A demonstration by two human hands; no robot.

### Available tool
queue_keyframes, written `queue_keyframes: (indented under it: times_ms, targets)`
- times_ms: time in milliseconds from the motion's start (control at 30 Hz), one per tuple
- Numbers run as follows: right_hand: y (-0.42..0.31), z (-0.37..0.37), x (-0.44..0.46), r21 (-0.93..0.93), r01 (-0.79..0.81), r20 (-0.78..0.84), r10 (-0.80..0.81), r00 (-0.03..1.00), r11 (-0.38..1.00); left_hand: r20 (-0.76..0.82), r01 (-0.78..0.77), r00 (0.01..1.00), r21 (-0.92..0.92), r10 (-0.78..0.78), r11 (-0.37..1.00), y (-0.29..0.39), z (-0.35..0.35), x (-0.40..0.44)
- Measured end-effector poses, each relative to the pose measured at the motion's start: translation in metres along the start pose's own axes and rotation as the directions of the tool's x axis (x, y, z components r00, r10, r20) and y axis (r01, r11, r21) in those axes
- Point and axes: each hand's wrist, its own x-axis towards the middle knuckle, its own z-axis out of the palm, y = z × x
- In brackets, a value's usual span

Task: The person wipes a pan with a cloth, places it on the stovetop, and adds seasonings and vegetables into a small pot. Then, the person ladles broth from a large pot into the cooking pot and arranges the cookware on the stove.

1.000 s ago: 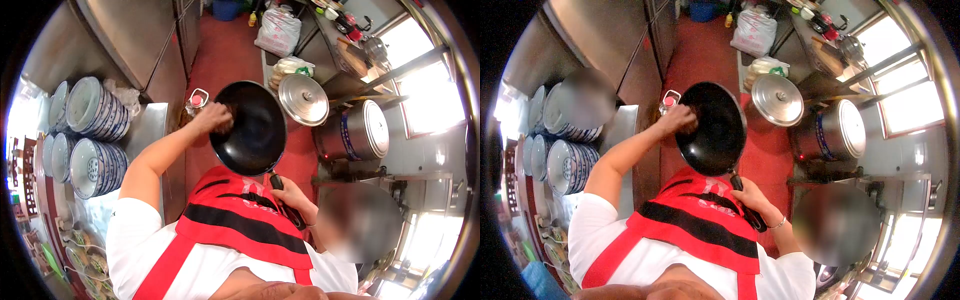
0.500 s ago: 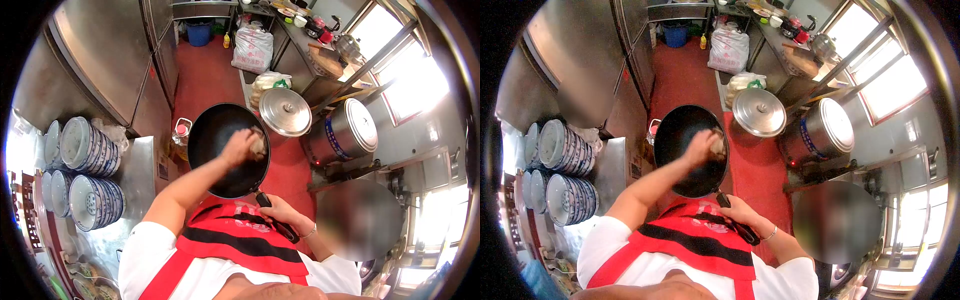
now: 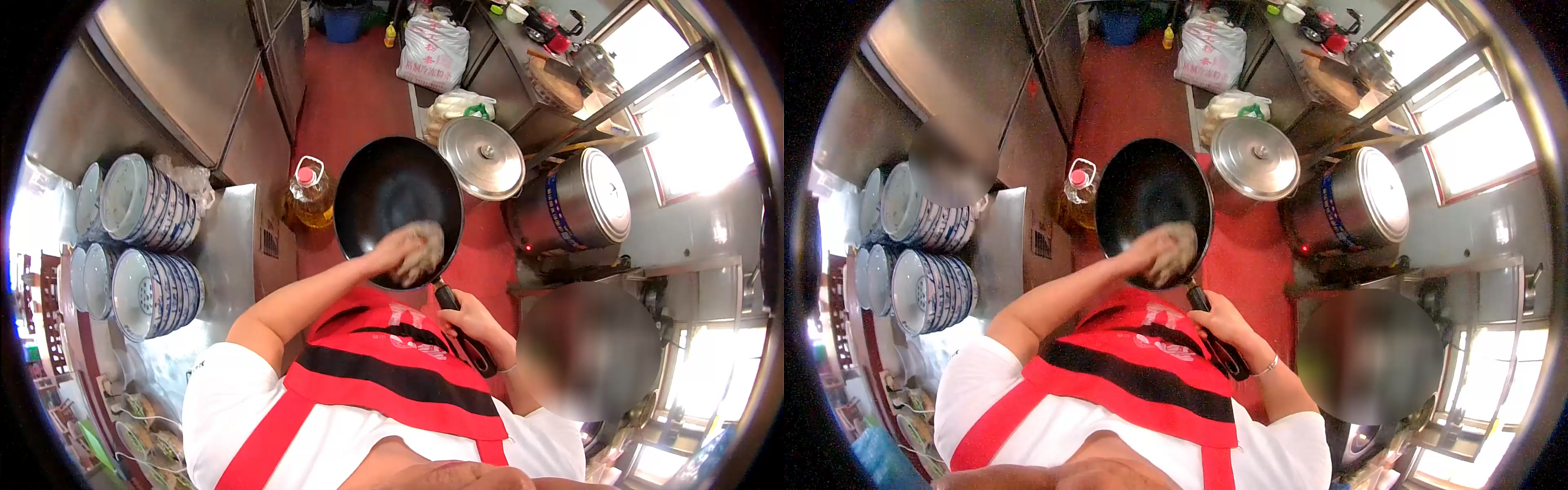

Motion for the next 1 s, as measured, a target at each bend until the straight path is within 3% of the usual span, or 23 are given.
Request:
queue_keyframes:
  times_ms: [33,100,167,233,267,300,333,367,400,433,500,533,567,633,667,700,733,767,800,833,900,967,1000]
  targets:
    - [-0.004,0.001,-0.002,-0.009,-0.014,0.010,0.014,1.000,1.000,-0.226,-0.229,0.946,0.031,0.230,0.973,-0.012,-0.007,0.019]
    - [-0.011,0.006,-0.003,-0.025,-0.026,0.034,0.027,0.999,0.999,-0.634,-0.187,0.716,0.231,0.294,0.955,0.028,-0.031,0.047]
    - [-0.014,0.013,-0.006,-0.065,0.004,0.038,-0.001,0.999,0.998,-0.817,-0.190,0.478,0.263,0.323,0.946,0.053,-0.045,0.065]
    - [-0.019,0.013,-0.004,-0.102,0.016,0.070,-0.009,0.998,0.995,-0.619,-0.250,0.620,0.428,0.483,0.869,0.027,-0.051,0.074]
    - [-0.021,0.013,-0.002,-0.133,0.035,0.091,-0.023,0.996,0.991,-0.279,-0.302,0.667,0.746,0.691,0.593,0.019,-0.040,0.064]
    - [-0.019,0.011,0.001,-0.135,0.034,0.099,-0.021,0.995,0.990,-0.101,-0.371,0.807,0.680,0.582,0.633,0.031,-0.016,0.039]
    - [-0.015,0.004,0.003,-0.114,0.015,0.104,-0.003,0.995,0.993,-0.010,-0.394,0.877,0.558,0.480,0.731,0.026,-0.001,0.014]
    - [-0.010,-0.003,0.004,-0.093,-0.002,0.110,0.013,0.994,0.996,0.163,-0.393,0.915,0.569,0.369,0.723,0.034,0.001,-0.010]
    - [-0.007,-0.009,0.002,-0.022,-0.006,0.120,0.008,0.993,1.000,0.229,-0.220,0.971,0.747,0.067,0.628,0.024,-0.013,-0.026]
    - [-0.008,-0.012,-0.001,-0.026,-0.003,0.126,0.007,0.992,1.000,0.342,-0.347,0.935,0.830,0.094,0.436,0.019,-0.032,-0.037]
    - [-0.010,-0.012,-0.008,-0.104,-0.004,0.090,0.014,0.996,0.995,0.320,-0.324,0.931,0.946,0.175,-0.006,-0.005,-0.081,-0.044]
    - [-0.004,-0.012,-0.009,-0.107,-0.009,0.100,0.020,0.995,0.994,0.159,-0.145,0.973,0.985,0.169,-0.092,0.004,-0.096,-0.040]
    - [0.004,-0.012,-0.006,-0.141,-0.003,0.072,0.013,0.997,0.990,-0.001,0.061,0.928,0.987,0.372,-0.151,0.003,-0.106,-0.035]
    - [0.005,-0.009,-0.001,-0.181,0.013,0.052,-0.003,0.999,0.983,-0.321,0.334,0.826,0.941,0.463,0.058,0.022,-0.093,-0.026]
    - [0.003,-0.006,0.000,-0.187,-0.005,0.061,0.017,0.998,0.982,-0.489,0.410,0.739,0.872,0.464,0.267,0.011,-0.083,-0.015]
    - [0.001,-0.003,0.001,-0.197,-0.022,0.073,0.037,0.997,0.980,-0.647,0.459,0.632,0.756,0.427,0.466,-0.001,-0.071,-0.002]
    - [-0.001,0.001,0.003,-0.177,-0.007,0.073,0.020,0.997,0.984,-0.693,0.359,0.598,0.681,0.403,0.638,-0.004,-0.059,0.007]
    - [-0.001,0.001,0.005,-0.194,-0.001,0.096,0.020,0.995,0.981,-0.575,0.200,0.787,0.580,0.223,0.790,0.044,-0.033,-0.001]
    - [0.000,-0.001,0.008,-0.149,-0.002,0.101,0.017,0.995,0.989,-0.353,0.236,0.936,0.586,-0.018,0.775,0.068,-0.017,-0.002]
    - [0.000,-0.001,0.013,-0.105,-0.009,0.115,0.021,0.993,0.994,-0.080,-0.078,0.983,0.625,0.163,0.777,0.028,-0.017,0.006]
    - [-0.015,-0.001,0.012,-0.134,-0.031,0.125,0.047,0.991,0.991,-0.194,-0.200,0.917,0.532,0.348,0.823,0.007,0.023,-0.017]
    - [-0.009,-0.011,0.015,-0.025,-0.104,0.122,0.106,0.987,0.994,0.118,-0.024,0.993,0.200,0.000,0.980,0.026,0.008,-0.036]
    - [-0.007,-0.015,0.017,-0.052,-0.105,0.157,0.112,0.981,0.993,0.089,0.141,0.982,0.233,-0.166,0.962,0.046,0.008,-0.052]
